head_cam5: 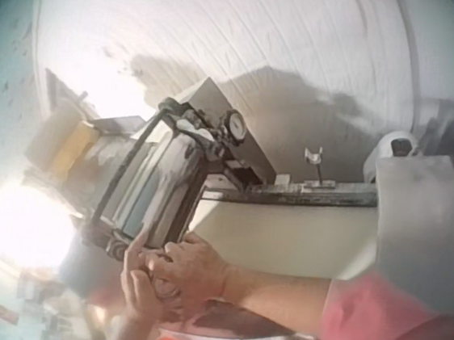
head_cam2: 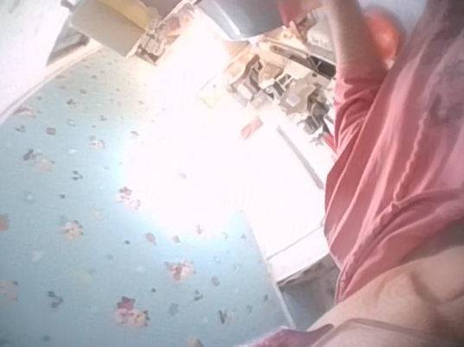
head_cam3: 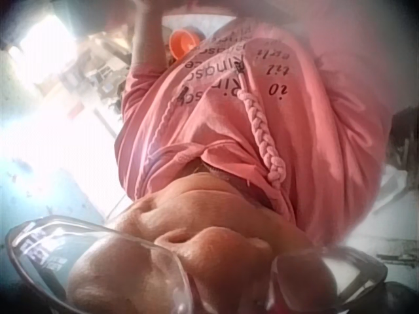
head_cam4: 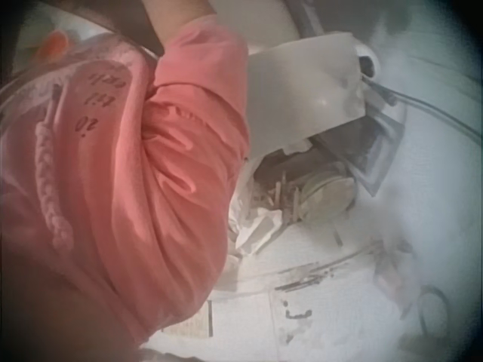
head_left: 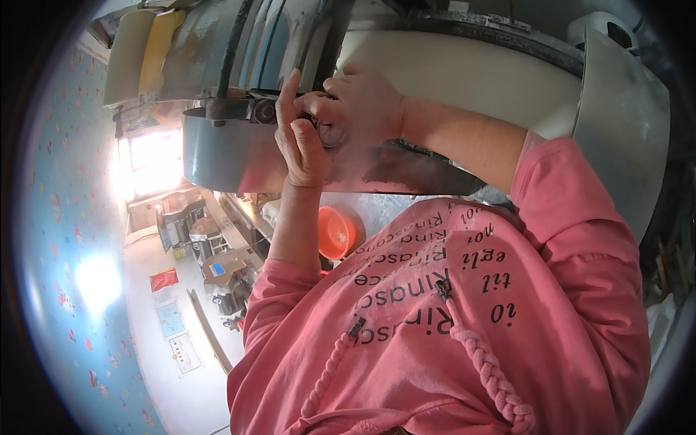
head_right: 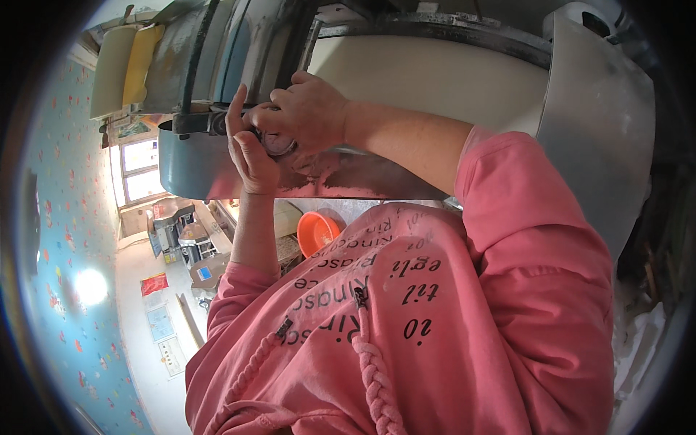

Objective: The person uses a wrench to loosen and remove bolts from a large metal machine, then detaches a metal tray. They wipe the tray and reattach it, then tighten the bolts back into place.

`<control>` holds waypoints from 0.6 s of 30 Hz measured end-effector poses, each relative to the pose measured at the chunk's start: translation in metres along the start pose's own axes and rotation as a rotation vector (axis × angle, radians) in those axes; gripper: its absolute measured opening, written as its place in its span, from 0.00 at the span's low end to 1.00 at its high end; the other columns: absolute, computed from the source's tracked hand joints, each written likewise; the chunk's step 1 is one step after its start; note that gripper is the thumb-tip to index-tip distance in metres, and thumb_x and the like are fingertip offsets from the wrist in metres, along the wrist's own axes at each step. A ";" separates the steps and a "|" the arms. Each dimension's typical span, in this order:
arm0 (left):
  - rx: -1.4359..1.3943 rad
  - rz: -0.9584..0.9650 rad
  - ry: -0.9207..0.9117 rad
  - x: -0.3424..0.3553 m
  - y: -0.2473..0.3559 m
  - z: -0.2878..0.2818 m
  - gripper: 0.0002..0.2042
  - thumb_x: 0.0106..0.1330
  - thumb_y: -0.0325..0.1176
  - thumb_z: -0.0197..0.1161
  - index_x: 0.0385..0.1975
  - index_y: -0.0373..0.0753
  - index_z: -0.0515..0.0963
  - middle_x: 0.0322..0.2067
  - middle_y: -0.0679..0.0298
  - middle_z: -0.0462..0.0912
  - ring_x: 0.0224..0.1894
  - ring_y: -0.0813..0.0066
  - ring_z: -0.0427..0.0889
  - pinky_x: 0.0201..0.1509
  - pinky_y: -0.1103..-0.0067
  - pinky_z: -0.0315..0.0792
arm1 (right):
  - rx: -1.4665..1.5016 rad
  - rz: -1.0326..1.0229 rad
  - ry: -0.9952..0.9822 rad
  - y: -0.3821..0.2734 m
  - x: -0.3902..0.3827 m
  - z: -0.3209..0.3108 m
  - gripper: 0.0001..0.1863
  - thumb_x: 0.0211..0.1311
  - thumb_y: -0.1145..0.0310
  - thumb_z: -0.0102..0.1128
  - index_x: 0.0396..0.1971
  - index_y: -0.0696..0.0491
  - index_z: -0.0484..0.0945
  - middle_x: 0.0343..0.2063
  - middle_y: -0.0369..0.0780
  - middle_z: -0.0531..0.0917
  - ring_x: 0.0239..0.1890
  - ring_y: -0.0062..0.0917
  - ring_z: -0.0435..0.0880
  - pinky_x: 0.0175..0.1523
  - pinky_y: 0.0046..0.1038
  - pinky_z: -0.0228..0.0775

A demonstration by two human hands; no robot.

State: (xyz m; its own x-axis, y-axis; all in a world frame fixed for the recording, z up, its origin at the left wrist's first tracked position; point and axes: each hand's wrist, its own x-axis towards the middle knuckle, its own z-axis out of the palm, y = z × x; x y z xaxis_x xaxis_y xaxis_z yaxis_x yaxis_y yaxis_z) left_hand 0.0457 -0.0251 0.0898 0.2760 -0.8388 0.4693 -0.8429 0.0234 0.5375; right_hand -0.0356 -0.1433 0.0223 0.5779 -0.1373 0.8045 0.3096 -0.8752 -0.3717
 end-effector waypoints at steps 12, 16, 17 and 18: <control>0.082 -0.007 -0.057 0.006 0.004 -0.005 0.37 0.67 0.63 0.33 0.58 0.33 0.65 0.30 0.61 0.80 0.35 0.73 0.78 0.43 0.79 0.70 | 0.042 0.067 0.004 -0.003 -0.001 0.002 0.34 0.35 0.56 0.70 0.47 0.39 0.65 0.29 0.36 0.78 0.32 0.29 0.81 0.41 0.33 0.63; 0.070 -0.047 -0.120 0.003 0.004 -0.010 0.33 0.69 0.57 0.34 0.58 0.31 0.64 0.33 0.60 0.79 0.38 0.73 0.77 0.45 0.79 0.69 | 0.077 0.069 -0.039 -0.004 -0.003 0.001 0.36 0.36 0.55 0.70 0.49 0.43 0.64 0.32 0.39 0.78 0.35 0.31 0.80 0.43 0.37 0.64; 0.056 -0.081 -0.139 0.000 0.005 -0.012 0.32 0.70 0.56 0.35 0.58 0.31 0.64 0.35 0.59 0.79 0.39 0.72 0.76 0.46 0.78 0.69 | 0.098 0.042 -0.140 -0.002 -0.002 -0.001 0.37 0.36 0.55 0.70 0.50 0.44 0.63 0.33 0.39 0.78 0.36 0.33 0.79 0.44 0.38 0.65; 0.037 -0.092 -0.155 0.000 0.005 -0.013 0.32 0.70 0.54 0.35 0.58 0.30 0.63 0.37 0.58 0.79 0.40 0.72 0.76 0.47 0.78 0.68 | 0.099 -0.004 -0.173 0.000 -0.002 -0.005 0.38 0.37 0.55 0.70 0.51 0.45 0.63 0.34 0.40 0.77 0.36 0.34 0.79 0.45 0.39 0.65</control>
State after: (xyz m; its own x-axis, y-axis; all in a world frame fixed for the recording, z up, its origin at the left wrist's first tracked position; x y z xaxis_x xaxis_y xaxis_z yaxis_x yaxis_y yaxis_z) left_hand 0.0479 -0.0183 0.1016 0.2807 -0.9104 0.3040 -0.8345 -0.0750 0.5459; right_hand -0.0410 -0.1454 0.0230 0.6947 -0.0444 0.7179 0.3800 -0.8248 -0.4187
